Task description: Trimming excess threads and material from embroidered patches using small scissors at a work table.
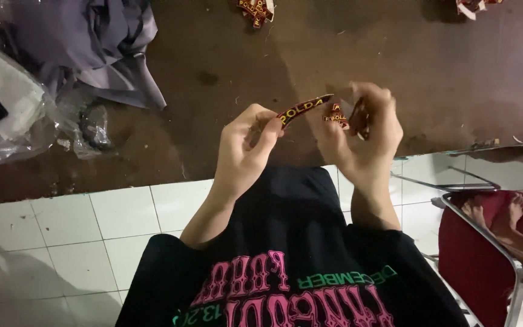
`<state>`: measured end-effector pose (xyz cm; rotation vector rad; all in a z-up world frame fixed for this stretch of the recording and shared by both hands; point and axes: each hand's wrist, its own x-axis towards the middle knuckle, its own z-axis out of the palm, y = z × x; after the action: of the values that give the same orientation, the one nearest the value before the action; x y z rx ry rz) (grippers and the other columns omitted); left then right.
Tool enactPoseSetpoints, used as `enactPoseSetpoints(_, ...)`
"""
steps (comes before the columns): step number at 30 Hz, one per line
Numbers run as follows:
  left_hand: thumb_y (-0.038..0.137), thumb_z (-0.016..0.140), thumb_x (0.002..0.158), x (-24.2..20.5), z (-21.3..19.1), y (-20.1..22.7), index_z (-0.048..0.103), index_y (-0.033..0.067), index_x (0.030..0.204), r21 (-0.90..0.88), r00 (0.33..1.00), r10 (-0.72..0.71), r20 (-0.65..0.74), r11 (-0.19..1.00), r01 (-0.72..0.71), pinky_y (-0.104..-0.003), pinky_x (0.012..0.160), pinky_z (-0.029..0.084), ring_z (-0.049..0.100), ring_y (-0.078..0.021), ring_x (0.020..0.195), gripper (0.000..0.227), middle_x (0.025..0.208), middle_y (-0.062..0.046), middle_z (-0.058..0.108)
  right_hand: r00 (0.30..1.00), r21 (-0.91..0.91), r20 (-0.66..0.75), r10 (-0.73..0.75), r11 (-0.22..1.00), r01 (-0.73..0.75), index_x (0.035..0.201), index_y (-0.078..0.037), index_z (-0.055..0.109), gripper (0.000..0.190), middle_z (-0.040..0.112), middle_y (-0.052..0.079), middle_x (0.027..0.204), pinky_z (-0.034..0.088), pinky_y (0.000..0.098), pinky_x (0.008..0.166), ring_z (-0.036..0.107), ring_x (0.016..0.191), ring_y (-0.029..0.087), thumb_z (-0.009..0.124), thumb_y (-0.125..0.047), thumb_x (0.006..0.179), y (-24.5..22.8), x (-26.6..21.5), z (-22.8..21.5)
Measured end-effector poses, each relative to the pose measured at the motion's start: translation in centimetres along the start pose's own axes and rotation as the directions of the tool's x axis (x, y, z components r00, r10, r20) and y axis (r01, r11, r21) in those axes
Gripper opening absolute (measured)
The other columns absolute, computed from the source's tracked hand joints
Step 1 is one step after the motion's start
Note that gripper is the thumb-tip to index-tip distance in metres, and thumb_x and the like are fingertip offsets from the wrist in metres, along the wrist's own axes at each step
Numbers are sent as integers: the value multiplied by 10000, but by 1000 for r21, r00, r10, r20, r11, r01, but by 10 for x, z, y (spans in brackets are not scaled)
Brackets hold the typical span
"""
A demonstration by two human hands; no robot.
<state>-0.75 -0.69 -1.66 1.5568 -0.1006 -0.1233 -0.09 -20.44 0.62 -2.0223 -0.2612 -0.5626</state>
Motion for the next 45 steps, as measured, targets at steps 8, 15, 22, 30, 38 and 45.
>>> enactPoseSetpoints(8, 172, 604, 1043, 7, 2, 18, 703, 30, 998, 81, 996, 83, 15, 993, -84, -346, 718, 580, 683, -190, 767, 178, 809, -125, 699, 970, -343, 244, -12, 934, 98, 1094, -14, 730, 380, 644, 81, 775, 555, 357, 610, 670, 625, 289, 947, -201, 844, -2, -24, -6)
enactPoseSetpoints(15, 166, 598, 1045, 5, 2, 21, 701, 32, 1010, 120, 993, 115, 26, 986, -118, -388, 779, 590, 719, -232, 829, 172, 835, -137, 709, 971, -308, 238, 0, 949, 75, 1088, 11, 737, 398, 704, 93, 782, 581, 390, 627, 709, 652, 316, 965, -123, 791, -4, -26, -4)
enactPoseSetpoints(22, 191, 590, 1052, 6, 1, 12, 707, 37, 981, 59, 987, 149, 62, 986, -153, -388, 761, 564, 683, -208, 776, 206, 761, -123, 684, 959, -183, 275, 72, 983, -22, 1033, 20, 727, 301, 670, 118, 705, 543, 405, 560, 696, 606, 356, 919, -124, 852, 7, -34, 1)
enactPoseSetpoints(30, 180, 575, 1060, 4, -1, 14, 700, 44, 1040, 21, 991, 106, 76, 994, -108, -312, 706, 571, 639, -141, 707, 186, 785, -102, 684, 948, -95, 296, 112, 992, -88, 1054, 35, 749, 286, 657, 139, 696, 529, 370, 559, 687, 604, 350, 909, -32, 826, 20, -42, -8)
enactPoseSetpoints(38, 141, 549, 1067, 2, -3, 11, 702, 50, 1072, 32, 988, 111, 111, 993, -116, -313, 686, 582, 651, -154, 670, 178, 811, -119, 705, 934, -121, 355, 39, 993, 5, 1063, 49, 730, 350, 690, 149, 771, 572, 418, 620, 704, 641, 343, 945, -82, 819, 1, -28, -8)
enactPoseSetpoints(45, 168, 546, 1080, 7, -5, 12, 706, 52, 1003, 81, 987, 147, 64, 985, -152, -312, 670, 556, 645, -163, 693, 212, 775, -99, 684, 955, -184, 297, 20, 982, 37, 1021, 0, 770, 285, 683, 127, 717, 539, 409, 559, 698, 613, 350, 954, -80, 819, 3, -29, -11)
